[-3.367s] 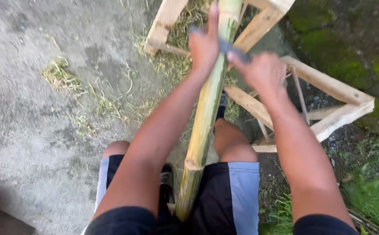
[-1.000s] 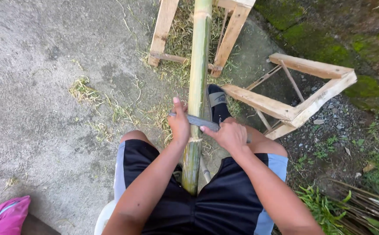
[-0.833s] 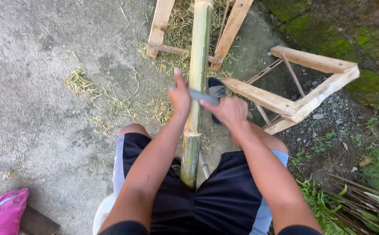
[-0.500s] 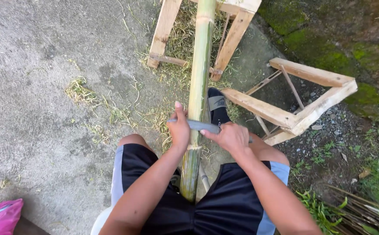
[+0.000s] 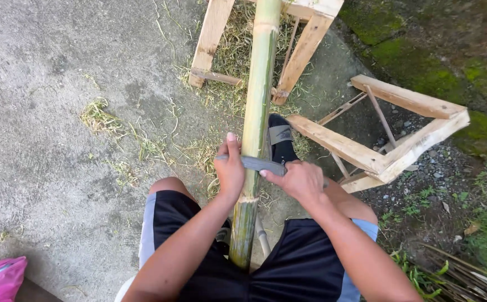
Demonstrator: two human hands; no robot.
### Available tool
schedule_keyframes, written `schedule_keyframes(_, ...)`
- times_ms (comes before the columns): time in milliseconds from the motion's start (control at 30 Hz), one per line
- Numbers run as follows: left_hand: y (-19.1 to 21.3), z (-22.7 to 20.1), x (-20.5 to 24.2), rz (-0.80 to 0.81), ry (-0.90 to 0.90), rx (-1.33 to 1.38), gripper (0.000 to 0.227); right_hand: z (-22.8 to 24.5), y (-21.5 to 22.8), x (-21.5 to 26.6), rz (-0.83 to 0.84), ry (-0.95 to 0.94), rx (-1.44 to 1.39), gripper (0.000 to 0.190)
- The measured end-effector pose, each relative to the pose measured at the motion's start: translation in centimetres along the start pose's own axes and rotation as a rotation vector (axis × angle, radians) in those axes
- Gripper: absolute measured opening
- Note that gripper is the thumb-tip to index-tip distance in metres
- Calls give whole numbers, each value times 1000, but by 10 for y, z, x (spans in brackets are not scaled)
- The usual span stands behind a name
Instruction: Shaving and smoothing a bamboo pole using a knife.
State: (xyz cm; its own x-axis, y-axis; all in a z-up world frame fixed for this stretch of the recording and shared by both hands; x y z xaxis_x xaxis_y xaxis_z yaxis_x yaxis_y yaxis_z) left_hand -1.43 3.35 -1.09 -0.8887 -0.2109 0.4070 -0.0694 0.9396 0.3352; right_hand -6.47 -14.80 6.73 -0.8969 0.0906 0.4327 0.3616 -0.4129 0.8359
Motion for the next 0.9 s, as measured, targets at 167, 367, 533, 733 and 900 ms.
schedule_keyframes(167, -19, -50, -70, -53, 16, -68, 81, -5, 26, -72, -151, 50, 57, 97)
schedule_keyframes(367, -37, -87, -109, -73, -13, 23, 85, 0, 58, -102, -193, 46, -47, 98)
schedule_keyframes(533, -15, -43, -48, -11, -38, 53, 83, -16, 23, -65, -39, -16, 21, 100)
schedule_keyframes(733, -62, -95, -147, -122, -75, -15, 87, -6, 67, -139, -211, 61, 42, 99)
schedule_keyframes(900, -56, -100, -140, -62, -29, -5, 87, 0, 85, -131, -295, 43, 22, 102)
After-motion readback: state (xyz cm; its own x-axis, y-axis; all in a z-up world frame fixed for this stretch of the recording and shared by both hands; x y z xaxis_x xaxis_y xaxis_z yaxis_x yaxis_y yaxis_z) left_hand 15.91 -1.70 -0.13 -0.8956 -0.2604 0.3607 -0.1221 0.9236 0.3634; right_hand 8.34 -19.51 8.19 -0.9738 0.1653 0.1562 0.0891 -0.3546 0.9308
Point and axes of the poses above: each hand's wrist, its own x-axis away from the middle knuckle, its own y-axis out of the back of the hand, z = x × y, the point moved 5 cm from there along -x, towards the middle knuckle, and after that the axes turned 15 degrees about -x, right-handed, at the moved point
